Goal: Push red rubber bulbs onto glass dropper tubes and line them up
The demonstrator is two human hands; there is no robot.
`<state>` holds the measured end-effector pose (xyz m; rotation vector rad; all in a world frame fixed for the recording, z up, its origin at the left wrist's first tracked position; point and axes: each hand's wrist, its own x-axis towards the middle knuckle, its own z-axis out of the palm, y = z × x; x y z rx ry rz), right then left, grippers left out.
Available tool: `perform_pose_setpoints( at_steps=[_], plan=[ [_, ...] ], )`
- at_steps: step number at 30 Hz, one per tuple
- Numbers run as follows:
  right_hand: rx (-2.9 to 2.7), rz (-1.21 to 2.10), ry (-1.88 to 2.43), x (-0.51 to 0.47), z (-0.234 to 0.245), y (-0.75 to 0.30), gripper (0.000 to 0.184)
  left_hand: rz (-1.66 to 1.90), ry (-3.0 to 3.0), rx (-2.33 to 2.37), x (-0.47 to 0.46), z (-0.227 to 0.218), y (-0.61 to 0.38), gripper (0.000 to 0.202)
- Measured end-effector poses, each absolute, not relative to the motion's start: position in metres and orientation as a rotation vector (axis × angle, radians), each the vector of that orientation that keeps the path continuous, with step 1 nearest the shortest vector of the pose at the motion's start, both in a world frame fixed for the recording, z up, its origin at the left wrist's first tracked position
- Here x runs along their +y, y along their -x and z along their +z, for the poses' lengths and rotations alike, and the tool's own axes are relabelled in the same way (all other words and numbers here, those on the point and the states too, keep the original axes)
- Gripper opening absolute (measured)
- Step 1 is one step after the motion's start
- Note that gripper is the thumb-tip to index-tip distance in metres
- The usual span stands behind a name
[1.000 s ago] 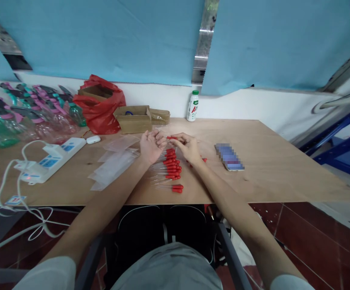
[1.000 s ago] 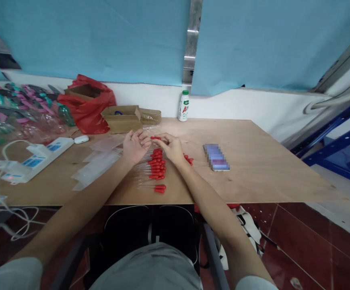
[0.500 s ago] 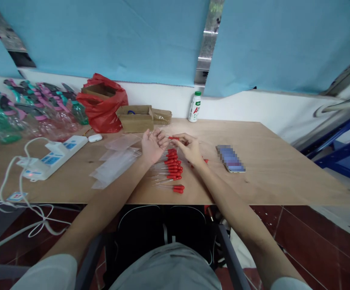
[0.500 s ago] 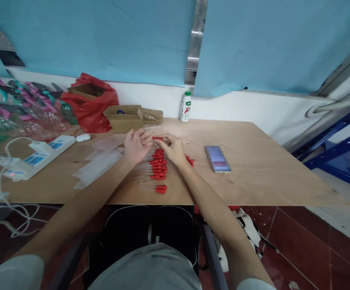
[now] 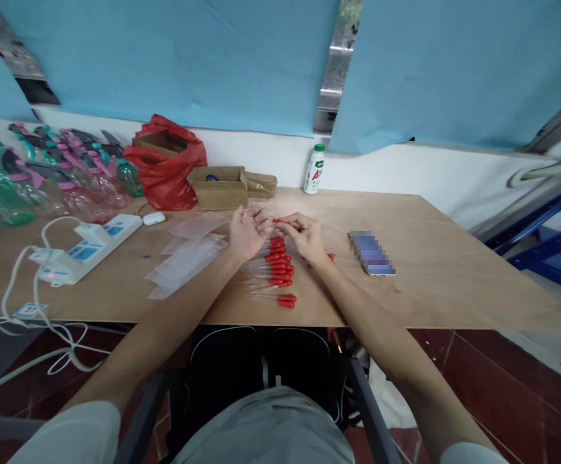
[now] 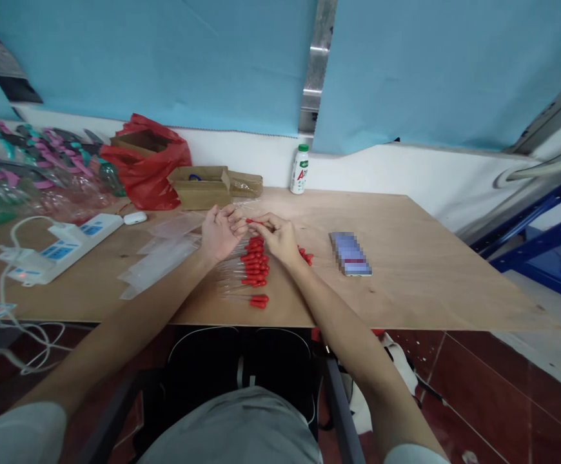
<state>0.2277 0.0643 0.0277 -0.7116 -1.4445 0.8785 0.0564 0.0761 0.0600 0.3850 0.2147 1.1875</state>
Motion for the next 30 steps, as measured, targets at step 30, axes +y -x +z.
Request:
perform_pose_setpoints(
  at_steps=[30],
  plan=[
    [-1.573,0.697,0.789,0.068,0.0322,-0.2362,0.036,1.23,-0.491,0.214,0.0744,0.0566,-0.0622,0.042]
  ],
)
